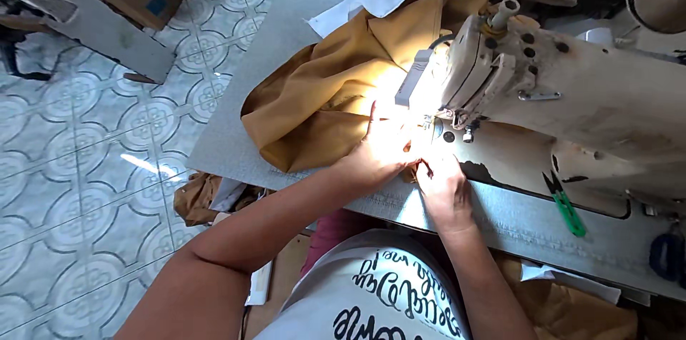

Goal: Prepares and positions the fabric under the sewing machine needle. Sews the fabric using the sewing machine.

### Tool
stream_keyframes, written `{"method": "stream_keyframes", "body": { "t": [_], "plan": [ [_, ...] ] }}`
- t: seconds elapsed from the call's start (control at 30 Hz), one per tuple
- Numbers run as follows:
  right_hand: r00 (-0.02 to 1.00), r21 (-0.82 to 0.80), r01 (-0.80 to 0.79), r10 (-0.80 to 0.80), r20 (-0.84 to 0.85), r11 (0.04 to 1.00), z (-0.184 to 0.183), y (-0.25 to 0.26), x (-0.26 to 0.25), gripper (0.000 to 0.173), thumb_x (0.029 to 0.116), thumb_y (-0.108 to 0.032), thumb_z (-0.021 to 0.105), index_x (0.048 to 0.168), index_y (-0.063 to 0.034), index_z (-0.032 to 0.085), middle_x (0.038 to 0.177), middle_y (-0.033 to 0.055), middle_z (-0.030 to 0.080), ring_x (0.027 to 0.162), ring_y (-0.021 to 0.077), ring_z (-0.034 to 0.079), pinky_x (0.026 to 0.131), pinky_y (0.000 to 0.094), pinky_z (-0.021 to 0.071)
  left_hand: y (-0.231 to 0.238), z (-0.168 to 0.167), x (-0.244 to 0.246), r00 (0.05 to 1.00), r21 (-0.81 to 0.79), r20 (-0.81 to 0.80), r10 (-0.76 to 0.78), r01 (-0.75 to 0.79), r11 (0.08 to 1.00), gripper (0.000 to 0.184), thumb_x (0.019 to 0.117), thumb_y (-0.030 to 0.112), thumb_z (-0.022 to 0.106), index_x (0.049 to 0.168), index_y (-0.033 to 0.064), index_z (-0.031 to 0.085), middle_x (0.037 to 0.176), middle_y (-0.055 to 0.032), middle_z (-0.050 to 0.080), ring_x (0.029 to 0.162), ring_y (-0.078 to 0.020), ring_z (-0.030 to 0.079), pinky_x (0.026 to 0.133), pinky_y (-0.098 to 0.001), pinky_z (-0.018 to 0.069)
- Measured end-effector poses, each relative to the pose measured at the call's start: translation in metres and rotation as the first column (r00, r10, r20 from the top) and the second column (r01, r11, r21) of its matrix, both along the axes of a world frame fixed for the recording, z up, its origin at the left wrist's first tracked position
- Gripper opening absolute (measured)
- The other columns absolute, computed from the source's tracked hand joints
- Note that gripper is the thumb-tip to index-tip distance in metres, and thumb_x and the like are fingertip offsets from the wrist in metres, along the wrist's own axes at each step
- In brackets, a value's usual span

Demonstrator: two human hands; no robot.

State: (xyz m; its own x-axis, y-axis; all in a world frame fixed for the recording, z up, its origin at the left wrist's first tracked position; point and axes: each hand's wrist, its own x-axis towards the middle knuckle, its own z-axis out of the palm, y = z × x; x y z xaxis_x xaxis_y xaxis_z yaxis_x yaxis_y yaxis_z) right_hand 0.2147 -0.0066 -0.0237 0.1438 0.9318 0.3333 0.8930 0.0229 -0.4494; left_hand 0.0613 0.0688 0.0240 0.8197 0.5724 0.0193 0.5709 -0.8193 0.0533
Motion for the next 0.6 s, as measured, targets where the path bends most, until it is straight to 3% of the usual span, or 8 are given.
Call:
{"method": "stream_keyframes", "body": {
  "t": [0.1, 0.17, 0.23, 0.4, 0.43, 0.5, 0.53, 0.6],
  "plan": [
    [1.0, 0.002, -0.005, 0.005, 0.004, 1.0, -0.001, 0.01, 0.002, 0.014, 0.0919, -0.008, 0.068, 0.102, -0.0025, 0.075, 0.102, 0.0191, 0.07, 0.093, 0.0315, 0.072, 0.078, 0.0426, 0.0605, 0.012, -0.003, 0.004, 1.0, -0.001, 0.011, 0.028, -0.028, 1.0, 0.031, 0.1004, 0.014, 0.06, 0.119, 0.0335, 0.075, 0.128, -0.0113, 0.067, 0.138, -0.0427, 0.048, 0.108, -0.0851, 0.0098],
    [1.0, -0.039, 0.006, -0.005, 0.006, 0.999, 0.001, 0.017, 0.003, 0.017, 0.0937, -0.01, 0.066, 0.106, -0.0022, 0.075, 0.103, 0.0195, 0.069, 0.092, 0.0329, 0.071, 0.076, 0.0456, 0.0601, 0.024, -0.007, 0.008, 0.998, -0.008, 0.038, 0.054, -0.053, 0.999, 0.027, 0.1014, 0.019, 0.06, 0.116, 0.0358, 0.075, 0.122, -0.0075, 0.069, 0.131, -0.0384, 0.054, 0.109, -0.0824, 0.0122],
    [0.998, -0.047, 0.03, -0.027, 0.057, 0.998, 0.001, 0.025, 0.004, 0.018, 0.0955, -0.012, 0.064, 0.106, -0.0032, 0.075, 0.098, 0.0189, 0.068, 0.087, 0.0324, 0.071, 0.072, 0.0453, 0.0596, 0.033, -0.015, 0.008, 0.99, 0.029, 0.14, 0.024, -0.028, 0.999, 0.023, 0.1023, 0.02, 0.059, 0.111, 0.0313, 0.077, 0.112, -0.007, 0.07, 0.119, -0.0356, 0.061, 0.109, -0.0814, 0.0139],
    [1.0, -0.083, 0.021, -0.019, 0.021, 0.996, 0.0, 0.036, 0.011, 0.019, 0.0969, -0.017, 0.066, 0.109, -0.0066, 0.076, 0.098, 0.0177, 0.067, 0.087, 0.0315, 0.07, 0.072, 0.0463, 0.0589, 0.044, -0.023, 0.006, 0.984, 0.027, 0.179, -0.014, 0.009, 1.0, 0.028, 0.1037, 0.016, 0.055, 0.116, 0.0303, 0.076, 0.115, -0.0073, 0.069, 0.116, -0.032, 0.063, 0.112, -0.0796, 0.0122],
    [0.999, -0.081, -0.003, -0.001, -0.048, 0.997, 0.0, 0.034, 0.016, 0.02, 0.0978, -0.018, 0.066, 0.11, -0.0071, 0.077, 0.1, 0.0166, 0.068, 0.089, 0.0302, 0.07, 0.075, 0.0461, 0.0588, 0.044, -0.025, 0.005, 0.978, 0.017, 0.209, -0.02, 0.017, 1.0, 0.027, 0.1039, 0.016, 0.055, 0.114, 0.028, 0.077, 0.112, -0.0081, 0.069, 0.113, -0.0307, 0.063, 0.113, -0.0755, 0.0172],
    [0.984, -0.072, -0.001, -0.012, -0.18, 0.997, -0.001, 0.024, 0.023, 0.022, 0.1014, -0.016, 0.06, 0.11, -0.006, 0.077, 0.106, 0.0146, 0.071, 0.094, 0.0269, 0.071, 0.081, 0.0441, 0.0594, 0.044, -0.03, 0.001, 0.963, -0.02, 0.27, -0.011, 0.017, 1.0, 0.028, 0.1003, 0.01, 0.057, 0.115, 0.0237, 0.076, 0.108, -0.008, 0.067, 0.109, -0.0286, 0.063, 0.105, -0.0608, 0.0379],
    [0.978, -0.046, 0.021, -0.03, -0.204, 0.999, -0.002, 0.017, 0.025, 0.023, 0.1019, -0.013, 0.057, 0.11, -0.0031, 0.076, 0.105, 0.0151, 0.072, 0.092, 0.0262, 0.071, 0.081, 0.0421, 0.0594, 0.045, -0.033, -0.001, 0.946, -0.077, 0.325, 0.012, 0.014, 0.997, 0.03, 0.0969, 0.007, 0.059, 0.117, 0.0202, 0.076, 0.11, -0.0085, 0.068, 0.111, -0.0291, 0.062, 0.103, -0.0576, 0.0413],
    [0.979, -0.017, 0.061, -0.063, -0.193, 0.998, -0.006, 0.006, 0.023, 0.02, 0.098, -0.011, 0.06, 0.104, -0.0001, 0.075, 0.097, 0.0146, 0.072, 0.082, 0.0235, 0.07, 0.075, 0.0378, 0.0589, 0.048, -0.037, -0.006, 0.9, -0.251, 0.42, 0.113, -0.004, 0.968, 0.029, 0.0935, 0.006, 0.06, 0.12, 0.0114, 0.072, 0.119, -0.0103, 0.07, 0.119, -0.0289, 0.062, 0.108, -0.0561, 0.041]
  ]
}}
